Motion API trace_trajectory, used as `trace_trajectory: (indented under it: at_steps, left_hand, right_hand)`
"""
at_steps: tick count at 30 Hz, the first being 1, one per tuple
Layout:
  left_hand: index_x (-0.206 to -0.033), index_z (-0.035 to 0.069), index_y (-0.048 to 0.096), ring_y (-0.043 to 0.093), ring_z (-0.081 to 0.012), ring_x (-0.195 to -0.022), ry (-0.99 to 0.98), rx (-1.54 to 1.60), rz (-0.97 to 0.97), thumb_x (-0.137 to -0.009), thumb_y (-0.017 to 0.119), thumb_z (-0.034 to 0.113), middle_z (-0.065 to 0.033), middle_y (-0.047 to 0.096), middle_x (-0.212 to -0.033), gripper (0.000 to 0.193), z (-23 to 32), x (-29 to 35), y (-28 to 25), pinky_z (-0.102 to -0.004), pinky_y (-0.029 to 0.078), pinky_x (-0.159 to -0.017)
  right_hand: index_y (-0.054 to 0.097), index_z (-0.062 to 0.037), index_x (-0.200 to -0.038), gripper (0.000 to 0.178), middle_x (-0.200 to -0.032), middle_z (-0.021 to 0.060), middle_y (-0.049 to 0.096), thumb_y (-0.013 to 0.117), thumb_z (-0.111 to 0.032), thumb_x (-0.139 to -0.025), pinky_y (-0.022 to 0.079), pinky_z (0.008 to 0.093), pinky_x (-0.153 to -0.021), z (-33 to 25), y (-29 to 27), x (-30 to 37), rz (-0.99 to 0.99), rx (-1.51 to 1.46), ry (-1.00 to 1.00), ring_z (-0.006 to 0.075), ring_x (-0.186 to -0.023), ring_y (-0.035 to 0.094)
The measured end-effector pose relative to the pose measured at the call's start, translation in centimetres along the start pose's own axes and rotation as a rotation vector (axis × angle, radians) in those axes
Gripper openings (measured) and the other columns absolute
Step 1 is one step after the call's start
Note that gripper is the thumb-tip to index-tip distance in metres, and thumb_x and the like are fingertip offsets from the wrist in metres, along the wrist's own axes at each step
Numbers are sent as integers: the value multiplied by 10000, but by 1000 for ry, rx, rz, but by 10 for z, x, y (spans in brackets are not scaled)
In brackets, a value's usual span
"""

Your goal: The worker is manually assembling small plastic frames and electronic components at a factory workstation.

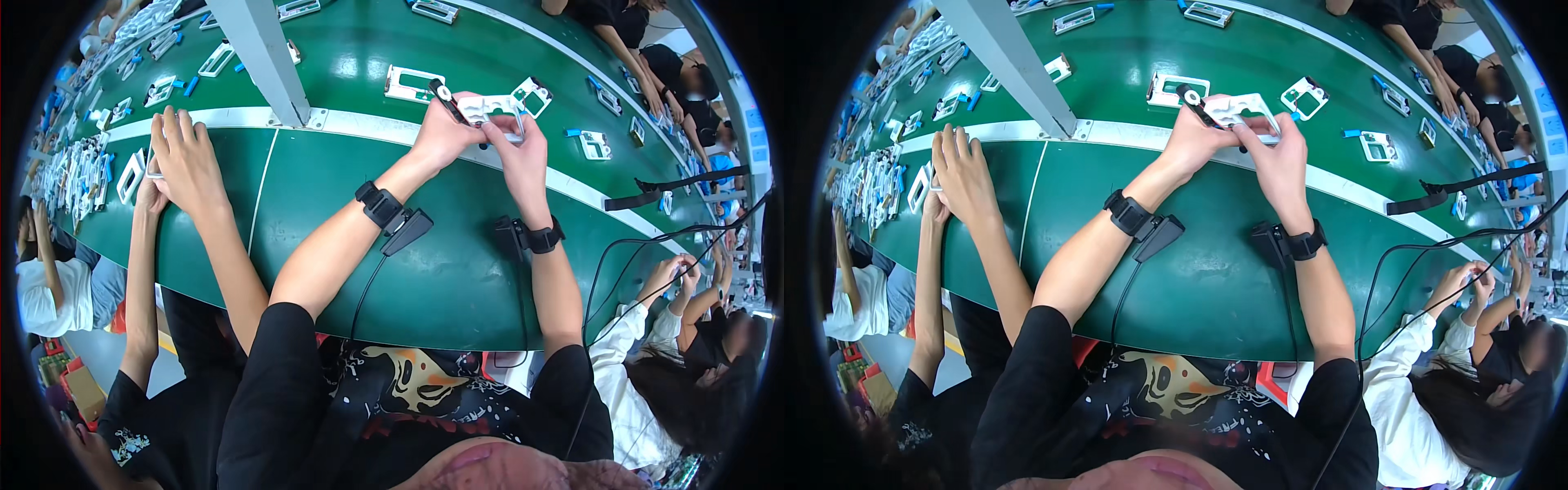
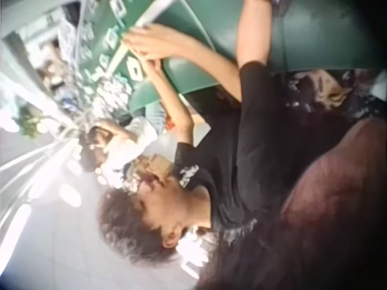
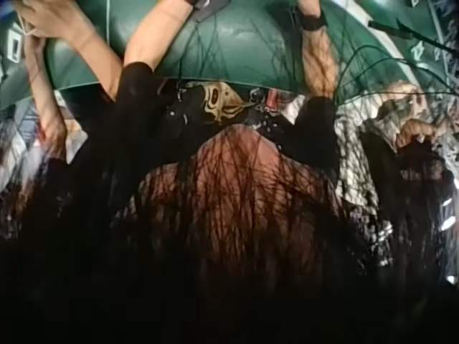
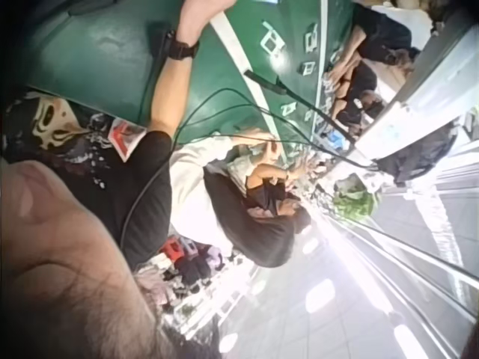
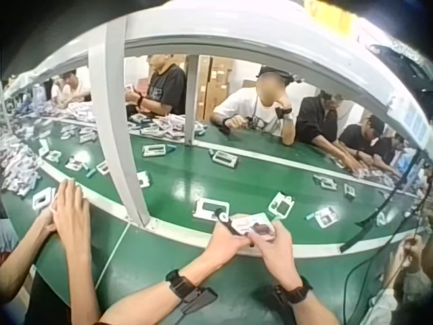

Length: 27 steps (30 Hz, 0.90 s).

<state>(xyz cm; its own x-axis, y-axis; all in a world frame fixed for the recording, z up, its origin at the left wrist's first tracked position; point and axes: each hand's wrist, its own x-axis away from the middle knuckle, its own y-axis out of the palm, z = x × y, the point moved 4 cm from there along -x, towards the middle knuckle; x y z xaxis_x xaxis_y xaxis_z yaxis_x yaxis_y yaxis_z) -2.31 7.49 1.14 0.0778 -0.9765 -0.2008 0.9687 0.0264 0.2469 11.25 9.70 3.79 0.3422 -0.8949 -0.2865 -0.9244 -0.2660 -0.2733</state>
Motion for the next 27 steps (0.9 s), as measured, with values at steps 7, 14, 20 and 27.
trace_trajectory:
  at_steps: [7, 14, 20, 27]
  left_hand:
    - [-1106, 2, 611, 650, -134, -840, 84, -30, 133, -789, 731, 19, -67, 658, -961, 339, 31, 7, 2, -270, 549, -768]
    - [-1055, 3, 640, 620, -84, -751, -22, -45, 178, -808, 726, 60, -46, 663, -892, 268, 39, 12, -2, -222, 504, -665]
    - [-901, -1, 621, 524, -62, -642, 248, -613, 56, -818, 695, 47, -39, 657, -769, 122, 69, 23, 18, -224, 408, -550]
    - [-826, -7, 578, 507, -79, -609, 215, -582, 28, -800, 704, 44, -56, 664, -766, 138, 69, 18, 10, -243, 429, -562]
  right_hand:
    - [574, 10, -1035, 279, -951, 129, 673, 739, -26, -813, 517, 239, -678, -5, -33, -11, 97, -46, 67, 138, -840, 654]
    - [438, 4, -1197, 447, -1005, 188, 678, 687, 42, -828, 581, 304, -692, -9, -23, -1, 179, -257, -26, 207, -890, 678]
    - [306, -37, -1319, 574, -1066, 214, 650, 635, 51, -858, 621, 339, -674, -22, -20, 3, 197, -274, 7, 230, -931, 672]
    - [312, -76, -1358, 551, -1087, 131, 546, 561, 68, -888, 642, 325, -675, -24, -15, 3, 78, -246, -52, 215, -974, 651]
